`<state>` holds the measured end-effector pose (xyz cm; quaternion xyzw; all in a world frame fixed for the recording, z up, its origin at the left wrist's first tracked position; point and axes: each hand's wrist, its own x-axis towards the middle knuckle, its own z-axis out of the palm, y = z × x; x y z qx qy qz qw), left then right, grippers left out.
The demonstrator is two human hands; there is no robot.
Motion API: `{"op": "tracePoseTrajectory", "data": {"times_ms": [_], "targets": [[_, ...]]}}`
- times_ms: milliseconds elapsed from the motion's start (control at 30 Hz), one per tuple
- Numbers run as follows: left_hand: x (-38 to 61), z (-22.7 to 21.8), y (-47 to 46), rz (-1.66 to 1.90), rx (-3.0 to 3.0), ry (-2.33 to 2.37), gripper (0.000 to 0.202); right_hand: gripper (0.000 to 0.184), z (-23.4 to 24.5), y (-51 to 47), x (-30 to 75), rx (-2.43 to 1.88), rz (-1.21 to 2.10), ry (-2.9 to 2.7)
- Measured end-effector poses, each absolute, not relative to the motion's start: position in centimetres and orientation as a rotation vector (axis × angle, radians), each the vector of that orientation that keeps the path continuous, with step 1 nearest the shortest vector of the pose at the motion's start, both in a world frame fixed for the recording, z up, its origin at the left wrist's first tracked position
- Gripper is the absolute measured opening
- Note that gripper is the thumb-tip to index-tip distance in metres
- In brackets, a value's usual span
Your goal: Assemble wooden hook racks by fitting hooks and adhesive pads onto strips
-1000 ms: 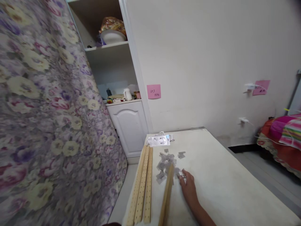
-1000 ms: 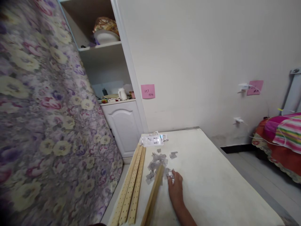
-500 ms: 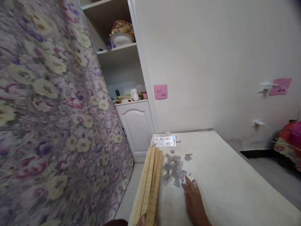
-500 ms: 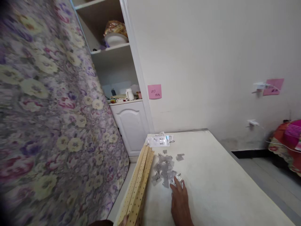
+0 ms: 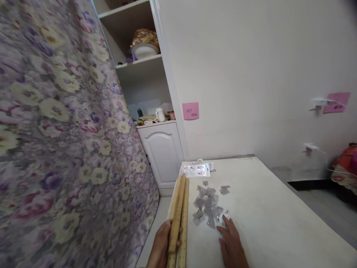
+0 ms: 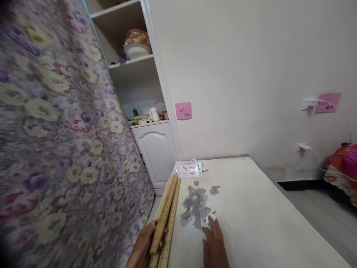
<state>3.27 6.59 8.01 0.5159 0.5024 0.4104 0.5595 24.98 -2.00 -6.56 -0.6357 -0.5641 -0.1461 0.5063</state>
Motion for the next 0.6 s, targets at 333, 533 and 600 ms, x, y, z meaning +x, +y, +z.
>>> {"op": "tracePoseTrajectory", "data": {"times_ms": [333, 533, 600], "targets": [[2.7, 5.0, 7.9, 0.598, 2.130, 1.634, 0.045, 0.028, -5.2, -1.7, 24.4, -1.528, -0.075, -1.281], [2.9, 4.3, 7.2, 0.484, 2.323, 1.785, 0.039, 0.024, -3.3, -2.7, 26.6, -1.491, 0.068, -1.322], [2.7, 4.3, 7.4, 0.513, 2.378, 1.777, 0.039, 0.026, -2.6, -2.3, 28.4, -1.500, 0.114, -1.284]]}}
